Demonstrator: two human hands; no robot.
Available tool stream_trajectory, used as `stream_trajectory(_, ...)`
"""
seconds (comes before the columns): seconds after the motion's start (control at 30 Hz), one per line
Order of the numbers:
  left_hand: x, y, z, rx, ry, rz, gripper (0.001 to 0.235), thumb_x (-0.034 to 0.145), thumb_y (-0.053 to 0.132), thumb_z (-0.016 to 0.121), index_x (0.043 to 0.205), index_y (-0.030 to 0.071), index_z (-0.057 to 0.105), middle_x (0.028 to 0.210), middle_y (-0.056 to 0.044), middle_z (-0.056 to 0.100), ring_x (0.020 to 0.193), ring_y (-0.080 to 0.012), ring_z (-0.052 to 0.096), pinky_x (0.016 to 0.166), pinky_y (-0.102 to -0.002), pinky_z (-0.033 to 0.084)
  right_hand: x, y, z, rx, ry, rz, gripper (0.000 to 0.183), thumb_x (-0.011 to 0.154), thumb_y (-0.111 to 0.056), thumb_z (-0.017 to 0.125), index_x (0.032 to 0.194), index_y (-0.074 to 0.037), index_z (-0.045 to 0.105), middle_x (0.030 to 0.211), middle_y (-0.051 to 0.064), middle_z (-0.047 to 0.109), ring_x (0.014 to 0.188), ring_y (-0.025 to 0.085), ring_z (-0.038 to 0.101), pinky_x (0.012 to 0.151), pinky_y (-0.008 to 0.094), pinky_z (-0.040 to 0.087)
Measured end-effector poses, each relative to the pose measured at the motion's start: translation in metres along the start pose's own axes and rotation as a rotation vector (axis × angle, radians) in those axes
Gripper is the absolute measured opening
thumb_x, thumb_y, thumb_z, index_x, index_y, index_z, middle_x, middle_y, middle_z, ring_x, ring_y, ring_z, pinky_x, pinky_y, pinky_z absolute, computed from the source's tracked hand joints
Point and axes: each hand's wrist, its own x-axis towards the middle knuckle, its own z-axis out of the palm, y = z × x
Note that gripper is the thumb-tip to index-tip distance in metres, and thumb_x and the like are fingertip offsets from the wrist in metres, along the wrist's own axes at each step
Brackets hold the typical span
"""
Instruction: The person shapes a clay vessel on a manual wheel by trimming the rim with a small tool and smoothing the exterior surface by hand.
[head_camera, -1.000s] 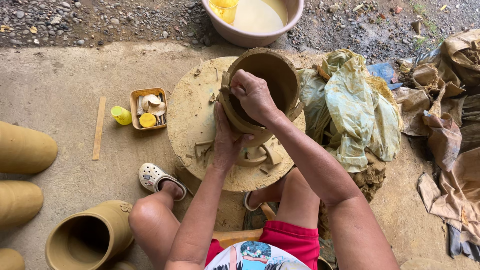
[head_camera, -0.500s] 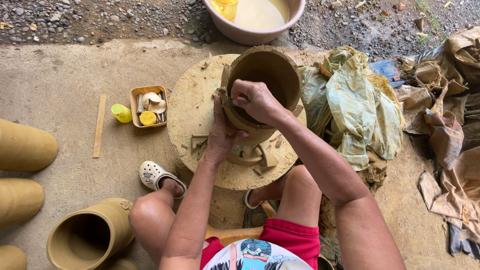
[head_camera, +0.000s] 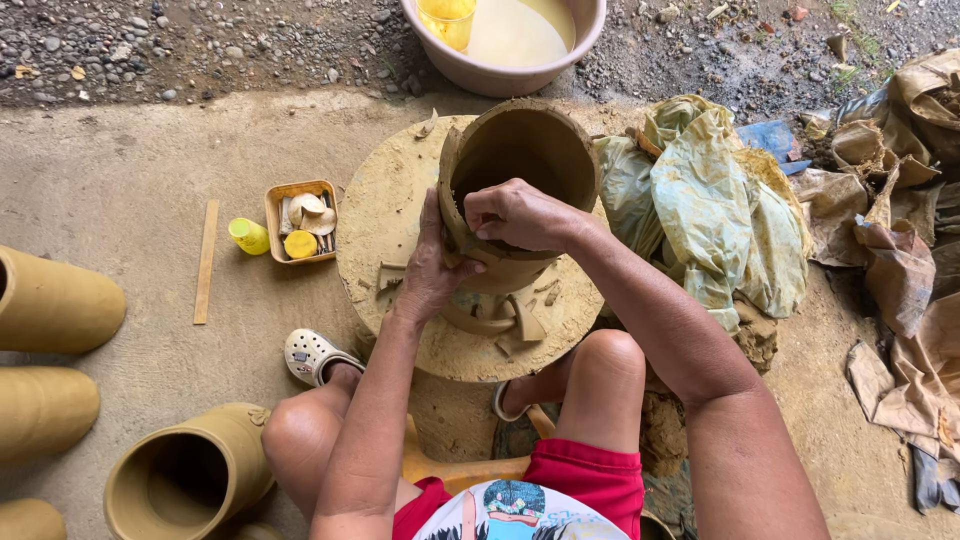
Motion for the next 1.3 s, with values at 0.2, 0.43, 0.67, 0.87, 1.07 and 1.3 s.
stream_trajectory(0.2,0.003,-0.001,-0.004,-0.013,-0.067,-0.119,0.134,0.071,0.020,0.086,0.163,0.025,-0.012,0.168,-0.006,0.034,0.152,-0.0229,0.037,0.120,-0.038,0.032,-0.006,0.009,-0.002,0.012,-0.017,-0.014,0.014,0.082,-0.006,0.076,0.087,-0.004,0.064,0.080,0.008,0.071,0.077,0.023,0.072,0.069,0.037,0.056)
stream_trajectory(0.43,0.002,0.007,-0.006,0.007,-0.024,-0.062,0.135,0.069,0.018,0.091,0.162,0.022,-0.007,0.171,-0.009,0.018,0.155,-0.0256,0.027,0.122,-0.039,0.028,-0.011,0.006,-0.011,-0.009,-0.117,0.042,0.015,0.080,-0.008,0.078,0.088,-0.005,0.066,0.081,0.006,0.073,0.077,0.021,0.072,0.071,0.037,0.055)
stream_trajectory(0.67,0.001,-0.004,0.000,0.049,0.002,-0.052,0.142,0.062,0.039,0.091,0.161,0.017,-0.008,0.170,-0.015,0.011,0.155,-0.0288,0.018,0.126,-0.041,0.023,-0.014,0.006,-0.023,-0.041,-0.263,0.127,0.014,0.076,-0.008,0.080,0.088,-0.008,0.073,0.080,0.005,0.074,0.076,0.019,0.071,0.071,0.036,0.055)
stream_trajectory(0.87,-0.072,-0.081,0.032,0.375,0.334,0.198,0.103,0.098,0.071,0.048,0.167,0.011,0.000,0.173,-0.021,0.007,0.162,-0.0376,0.010,0.133,-0.052,0.016,-0.010,0.008,-0.044,-0.089,-0.266,0.226,0.008,0.081,-0.010,0.077,0.088,-0.011,0.074,0.082,0.004,0.076,0.074,0.016,0.071,0.070,0.036,0.056)
stream_trajectory(1.07,-0.153,-0.132,0.084,0.625,0.366,0.169,0.077,0.105,0.052,0.049,0.163,0.009,0.022,0.169,-0.022,0.022,0.160,-0.0392,0.018,0.131,-0.056,0.022,0.000,0.009,-0.024,-0.132,0.069,-0.107,0.010,0.087,-0.014,0.076,0.087,-0.006,0.071,0.087,0.006,0.073,0.079,0.019,0.070,0.074,0.039,0.058)
stream_trajectory(1.3,-0.163,-0.122,0.109,0.482,0.289,0.100,0.076,0.099,0.042,0.063,0.158,0.009,0.029,0.163,-0.021,0.028,0.156,-0.0393,0.026,0.128,-0.053,0.029,-0.046,-0.029,0.020,-0.532,0.284,-0.161,0.037,0.073,-0.035,0.088,0.070,-0.009,0.061,0.074,0.007,0.059,0.077,0.025,0.060,0.073,0.045,0.046)
